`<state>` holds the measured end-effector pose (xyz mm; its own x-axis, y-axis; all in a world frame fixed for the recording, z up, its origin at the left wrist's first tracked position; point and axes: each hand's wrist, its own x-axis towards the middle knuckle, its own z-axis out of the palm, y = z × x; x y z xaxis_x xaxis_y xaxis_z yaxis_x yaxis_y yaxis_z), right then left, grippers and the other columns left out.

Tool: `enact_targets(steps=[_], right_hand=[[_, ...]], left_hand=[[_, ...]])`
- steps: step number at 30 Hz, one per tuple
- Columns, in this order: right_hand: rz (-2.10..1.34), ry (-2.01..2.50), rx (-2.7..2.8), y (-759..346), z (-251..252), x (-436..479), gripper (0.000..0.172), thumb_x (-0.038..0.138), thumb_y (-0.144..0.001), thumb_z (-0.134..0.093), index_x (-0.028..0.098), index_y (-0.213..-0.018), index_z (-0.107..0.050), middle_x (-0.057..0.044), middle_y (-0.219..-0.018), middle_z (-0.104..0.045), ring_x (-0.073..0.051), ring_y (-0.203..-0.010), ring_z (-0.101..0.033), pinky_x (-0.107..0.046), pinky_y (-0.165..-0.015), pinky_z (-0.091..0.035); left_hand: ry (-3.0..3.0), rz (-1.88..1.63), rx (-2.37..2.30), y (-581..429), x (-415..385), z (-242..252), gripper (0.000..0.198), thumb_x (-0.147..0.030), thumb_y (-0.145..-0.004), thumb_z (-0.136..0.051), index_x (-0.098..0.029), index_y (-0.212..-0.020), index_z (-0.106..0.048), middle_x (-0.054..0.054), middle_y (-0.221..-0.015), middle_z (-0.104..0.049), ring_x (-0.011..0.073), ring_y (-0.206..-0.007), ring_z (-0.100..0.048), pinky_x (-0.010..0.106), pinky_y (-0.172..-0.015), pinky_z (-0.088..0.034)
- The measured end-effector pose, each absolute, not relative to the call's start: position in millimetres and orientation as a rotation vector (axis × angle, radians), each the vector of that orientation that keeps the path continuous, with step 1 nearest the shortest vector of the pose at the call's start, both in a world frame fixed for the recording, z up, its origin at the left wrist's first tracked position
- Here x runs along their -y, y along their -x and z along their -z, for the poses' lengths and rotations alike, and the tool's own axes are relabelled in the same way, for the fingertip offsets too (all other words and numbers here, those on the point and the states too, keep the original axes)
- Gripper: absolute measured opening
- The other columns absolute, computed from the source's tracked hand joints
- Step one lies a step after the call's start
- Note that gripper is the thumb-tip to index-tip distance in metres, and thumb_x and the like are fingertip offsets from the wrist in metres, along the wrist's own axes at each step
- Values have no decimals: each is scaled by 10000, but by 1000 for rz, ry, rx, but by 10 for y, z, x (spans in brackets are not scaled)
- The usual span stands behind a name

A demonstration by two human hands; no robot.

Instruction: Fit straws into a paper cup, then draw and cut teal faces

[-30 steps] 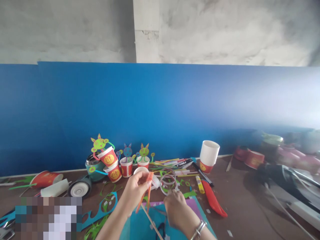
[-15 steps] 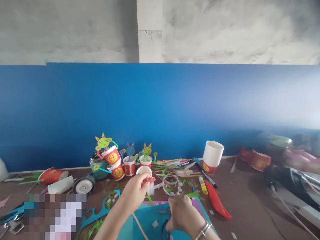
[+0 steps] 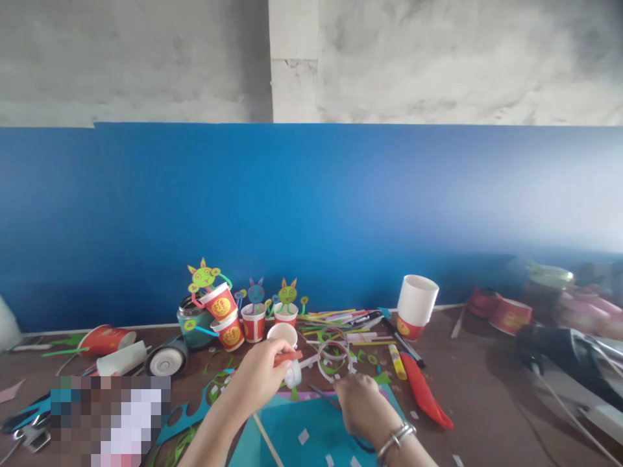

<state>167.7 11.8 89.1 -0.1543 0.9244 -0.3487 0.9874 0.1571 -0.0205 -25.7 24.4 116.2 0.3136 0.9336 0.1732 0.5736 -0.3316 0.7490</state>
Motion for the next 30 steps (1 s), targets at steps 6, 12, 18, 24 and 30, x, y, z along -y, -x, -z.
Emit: enact_targets(steps=[6, 12, 18, 24, 30], right_hand=[[438, -1835, -2298, -1880, -1043, -89, 386, -12, -645, -561, 156, -960, -710, -156, -1008, -706, -305, -1002, -638, -346, -804, -485], [611, -1826, -2353, -2187, -1133, -165, 525, 34, -536, -590, 293, -980, -701, -44, -1031, -696, -242, -916, -643, -256, -648, -443], [788, -1833, -2671, -2251, -1242, -165, 435, 122, -544, -602, 250, -955, -666, -5, -920, -678, -186, -812, -594, -225, -623, -387], [817, -1759, -2849, -2056, -1277, -124, 418, 116, -573, -589, 248, -960, -673, -3, -931, -683, -172, -807, -583, -227, -660, -381], [818, -1739, -2863, -2002, -1334, -97, 358, 131, -598, -595, 242, -925, -690, 12, -831, -689, -143, -698, -570, -209, -561, -344]], left_hand=[[-1938, -765, -1269, 243, -244, -1202, 156, -191, -777, -512, -196, -821, -662, 68, -942, -739, 215, -907, -679, 240, -756, -479], [-2050, -700, -1384, 265, -247, -1199, 172, -253, -801, -500, -202, -808, -664, 54, -842, -727, 204, -756, -660, 246, -674, -444], [-2068, -608, -1381, 261, -209, -1253, 189, -297, -830, -483, -202, -830, -646, 23, -780, -682, 173, -693, -616, 217, -595, -405], [-2097, -738, -1208, 286, -203, -1225, 164, -307, -831, -514, -198, -805, -634, 34, -961, -612, 167, -821, -590, 230, -700, -449], [-2052, -780, -1163, 303, -181, -1241, 147, -300, -821, -542, -207, -795, -653, 55, -1013, -586, 211, -946, -564, 287, -804, -464]])
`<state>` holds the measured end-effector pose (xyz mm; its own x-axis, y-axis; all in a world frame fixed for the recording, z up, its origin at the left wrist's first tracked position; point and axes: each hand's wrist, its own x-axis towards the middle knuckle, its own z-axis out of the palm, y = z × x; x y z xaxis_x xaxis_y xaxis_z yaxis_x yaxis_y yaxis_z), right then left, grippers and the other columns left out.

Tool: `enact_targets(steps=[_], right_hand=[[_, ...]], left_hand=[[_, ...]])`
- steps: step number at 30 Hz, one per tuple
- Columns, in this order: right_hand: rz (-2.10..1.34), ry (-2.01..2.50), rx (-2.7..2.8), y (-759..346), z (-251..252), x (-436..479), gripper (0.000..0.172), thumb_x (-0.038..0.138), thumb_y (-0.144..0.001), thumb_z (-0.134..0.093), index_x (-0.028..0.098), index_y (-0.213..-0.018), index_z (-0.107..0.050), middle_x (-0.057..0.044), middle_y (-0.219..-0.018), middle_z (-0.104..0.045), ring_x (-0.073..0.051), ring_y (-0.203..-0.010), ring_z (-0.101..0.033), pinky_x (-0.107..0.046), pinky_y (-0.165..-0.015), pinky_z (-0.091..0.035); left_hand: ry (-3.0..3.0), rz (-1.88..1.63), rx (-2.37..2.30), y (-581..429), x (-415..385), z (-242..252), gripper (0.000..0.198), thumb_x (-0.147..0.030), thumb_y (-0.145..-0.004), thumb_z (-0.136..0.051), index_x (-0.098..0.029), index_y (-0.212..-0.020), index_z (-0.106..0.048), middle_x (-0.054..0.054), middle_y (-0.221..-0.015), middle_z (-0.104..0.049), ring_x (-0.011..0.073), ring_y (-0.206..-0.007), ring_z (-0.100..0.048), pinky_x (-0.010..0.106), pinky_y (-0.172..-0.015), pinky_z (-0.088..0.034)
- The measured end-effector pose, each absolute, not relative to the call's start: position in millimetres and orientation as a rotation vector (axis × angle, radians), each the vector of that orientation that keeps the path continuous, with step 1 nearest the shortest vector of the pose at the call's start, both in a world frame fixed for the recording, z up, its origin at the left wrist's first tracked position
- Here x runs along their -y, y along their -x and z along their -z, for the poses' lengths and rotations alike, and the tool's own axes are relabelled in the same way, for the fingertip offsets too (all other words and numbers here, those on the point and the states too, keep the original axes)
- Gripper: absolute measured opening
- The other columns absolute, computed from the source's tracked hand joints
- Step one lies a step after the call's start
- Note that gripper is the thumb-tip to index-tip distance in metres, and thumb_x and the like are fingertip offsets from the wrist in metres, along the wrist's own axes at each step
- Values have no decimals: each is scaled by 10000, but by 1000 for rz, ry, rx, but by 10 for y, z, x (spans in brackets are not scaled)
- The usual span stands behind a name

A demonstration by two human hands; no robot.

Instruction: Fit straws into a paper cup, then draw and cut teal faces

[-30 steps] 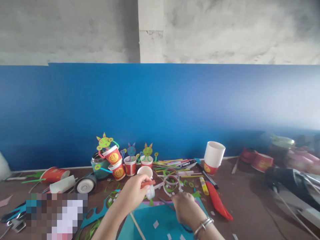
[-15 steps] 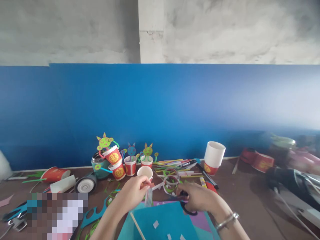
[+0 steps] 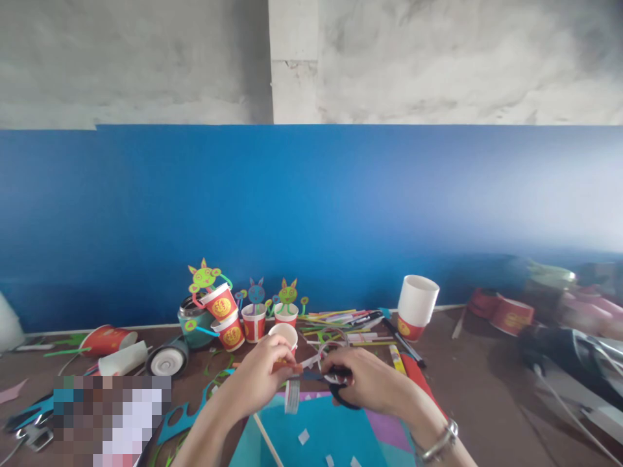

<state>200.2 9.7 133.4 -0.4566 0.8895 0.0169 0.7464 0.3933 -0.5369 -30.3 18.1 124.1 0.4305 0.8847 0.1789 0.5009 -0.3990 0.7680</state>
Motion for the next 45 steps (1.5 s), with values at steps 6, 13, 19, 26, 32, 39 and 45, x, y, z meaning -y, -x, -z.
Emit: enact_targets(steps=[6, 13, 19, 26, 32, 39, 45], right_hand=[[-712, 1450, 2383, -1987, -1370, -93, 284, 144, -605, -617, 222, -867, -696, 18, -766, -674, -130, -652, -543, -200, -510, -294], [-692, 1466, 2386, -2023, -1369, -83, 250, 169, -630, -626, 239, -861, -691, 42, -717, -642, -113, -617, -500, -201, -510, -269], [-569, 1596, 2390, -2016, -1321, -94, 291, 188, -638, -585, 261, -904, -677, 18, -799, -671, -154, -702, -566, -226, -561, -299], [-502, 1583, 2330, -2031, -1187, -117, 387, 153, -600, -523, 224, -964, -630, -36, -949, -667, -207, -866, -590, -261, -709, -371], [-444, 1687, 2312, -2010, -1176, -174, 335, 162, -628, -545, 246, -942, -627, -14, -866, -679, -190, -807, -605, -252, -652, -358], [-303, 2097, 2182, -2109, -1105, -302, 355, 155, -711, -538, 167, -1061, -600, -127, -956, -707, -287, -929, -649, -315, -698, -431], [-275, 2230, 2228, -2144, -891, -360, 319, 28, -654, -586, 61, -962, -661, -228, -968, -701, -333, -977, -653, -378, -802, -480]], left_hand=[[-2018, -795, -1161, 285, -158, -1264, 145, -306, -816, -558, -213, -786, -664, 61, -1006, -580, 229, -971, -560, 299, -817, -457], [-2049, -792, -1173, 294, -170, -1273, 110, -283, -808, -567, -221, -803, -657, 50, -1002, -597, 214, -960, -554, 286, -834, -433], [-1944, -911, -1197, 251, -236, -1276, 161, -291, -817, -532, -172, -768, -628, 53, -860, -634, 209, -852, -579, 283, -769, -432], [-1352, -1037, -944, 140, -219, -1274, 252, -300, -727, -658, -150, -928, -643, 43, -866, -637, 169, -809, -584, 258, -735, -436], [-1113, -1040, -855, 77, -203, -1230, 240, -339, -678, -729, -159, -791, -618, 16, -760, -606, 125, -681, -566, 222, -638, -425], [-1042, -1027, -855, -7, -160, -1257, 278, -313, -627, -766, -165, -776, -584, -28, -685, -555, 78, -563, -495, 202, -565, -406], [-991, -1035, -839, -83, -122, -1245, 309, -295, -573, -788, -162, -761, -581, -29, -704, -553, 106, -635, -543, 233, -619, -450]])
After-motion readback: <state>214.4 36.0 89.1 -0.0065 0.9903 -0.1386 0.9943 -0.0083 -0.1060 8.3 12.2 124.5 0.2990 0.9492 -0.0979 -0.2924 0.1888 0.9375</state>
